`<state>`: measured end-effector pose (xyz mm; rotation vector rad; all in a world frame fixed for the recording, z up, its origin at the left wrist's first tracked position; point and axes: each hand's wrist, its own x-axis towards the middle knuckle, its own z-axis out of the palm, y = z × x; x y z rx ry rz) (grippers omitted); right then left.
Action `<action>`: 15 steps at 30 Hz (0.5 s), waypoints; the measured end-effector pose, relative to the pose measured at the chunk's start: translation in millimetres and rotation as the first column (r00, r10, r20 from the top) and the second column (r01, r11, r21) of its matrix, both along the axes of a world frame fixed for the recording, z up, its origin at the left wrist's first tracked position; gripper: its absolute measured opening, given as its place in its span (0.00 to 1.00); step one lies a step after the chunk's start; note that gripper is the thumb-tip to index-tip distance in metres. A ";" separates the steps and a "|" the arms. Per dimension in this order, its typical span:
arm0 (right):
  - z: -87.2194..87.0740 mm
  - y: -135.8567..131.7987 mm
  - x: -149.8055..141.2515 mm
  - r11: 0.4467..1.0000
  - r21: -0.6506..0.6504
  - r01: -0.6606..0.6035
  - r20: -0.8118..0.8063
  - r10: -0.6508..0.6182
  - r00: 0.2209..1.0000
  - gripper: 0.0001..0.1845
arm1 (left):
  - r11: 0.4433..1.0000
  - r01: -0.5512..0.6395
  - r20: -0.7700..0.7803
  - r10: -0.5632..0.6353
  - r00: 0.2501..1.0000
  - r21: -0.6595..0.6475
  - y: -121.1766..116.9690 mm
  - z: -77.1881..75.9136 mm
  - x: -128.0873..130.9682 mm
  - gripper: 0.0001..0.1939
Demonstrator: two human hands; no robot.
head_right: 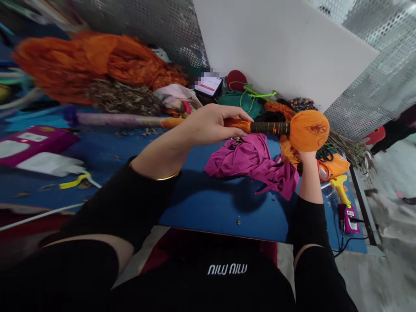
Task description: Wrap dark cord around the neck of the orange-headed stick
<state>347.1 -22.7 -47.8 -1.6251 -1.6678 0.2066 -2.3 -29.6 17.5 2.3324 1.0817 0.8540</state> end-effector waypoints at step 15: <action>0.8 -38.9 -123.6 0.901 0.162 -0.402 -0.258 0.432 0.864 0.31 | 0.999 -0.004 0.148 0.009 0.989 -0.035 -7.6 -6.0 16.3 0.15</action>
